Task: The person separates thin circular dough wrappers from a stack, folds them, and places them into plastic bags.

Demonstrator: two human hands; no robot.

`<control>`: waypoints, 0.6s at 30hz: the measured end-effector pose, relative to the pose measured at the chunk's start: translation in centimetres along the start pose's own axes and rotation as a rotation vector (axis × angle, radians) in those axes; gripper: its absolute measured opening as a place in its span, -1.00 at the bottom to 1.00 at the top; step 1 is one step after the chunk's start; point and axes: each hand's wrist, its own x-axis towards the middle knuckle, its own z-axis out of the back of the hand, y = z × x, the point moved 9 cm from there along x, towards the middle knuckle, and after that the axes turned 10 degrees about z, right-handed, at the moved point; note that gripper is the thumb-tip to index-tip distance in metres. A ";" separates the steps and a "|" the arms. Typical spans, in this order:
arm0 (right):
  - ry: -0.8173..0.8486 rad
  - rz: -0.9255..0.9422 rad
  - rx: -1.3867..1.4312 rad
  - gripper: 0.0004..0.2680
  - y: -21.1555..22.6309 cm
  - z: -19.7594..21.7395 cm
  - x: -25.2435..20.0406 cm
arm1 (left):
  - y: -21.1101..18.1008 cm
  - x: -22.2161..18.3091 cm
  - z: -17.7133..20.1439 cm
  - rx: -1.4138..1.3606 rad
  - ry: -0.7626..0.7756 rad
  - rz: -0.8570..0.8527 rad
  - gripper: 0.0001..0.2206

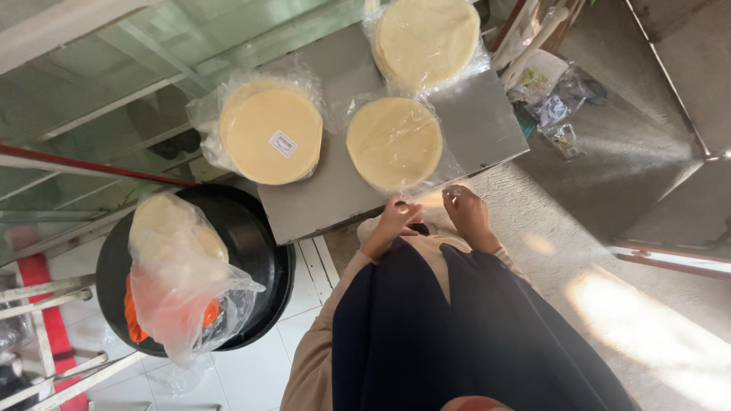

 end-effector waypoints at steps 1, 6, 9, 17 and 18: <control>-0.024 0.081 -0.007 -0.93 0.6 0.4 -0.2 | 0.1 0.1 -1.0 0.020 -0.027 0.004 -0.23; -0.395 0.085 -0.266 -0.74 1.0 4.6 -1.1 | 2.7 3.1 -4.3 -0.385 0.223 -0.034 -0.40; -0.330 0.116 -0.209 -0.74 -0.2 4.7 1.2 | 3.7 5.6 -3.2 -0.554 0.263 -0.102 -0.57; -0.128 -0.009 0.310 -0.88 0.4 5.9 5.7 | -3.5 -2.1 5.6 -0.317 -0.394 -0.860 -0.62; -0.138 -0.018 0.400 -0.86 1.4 6.3 6.1 | -5.8 -4.1 5.9 -0.277 -0.446 -0.903 -0.64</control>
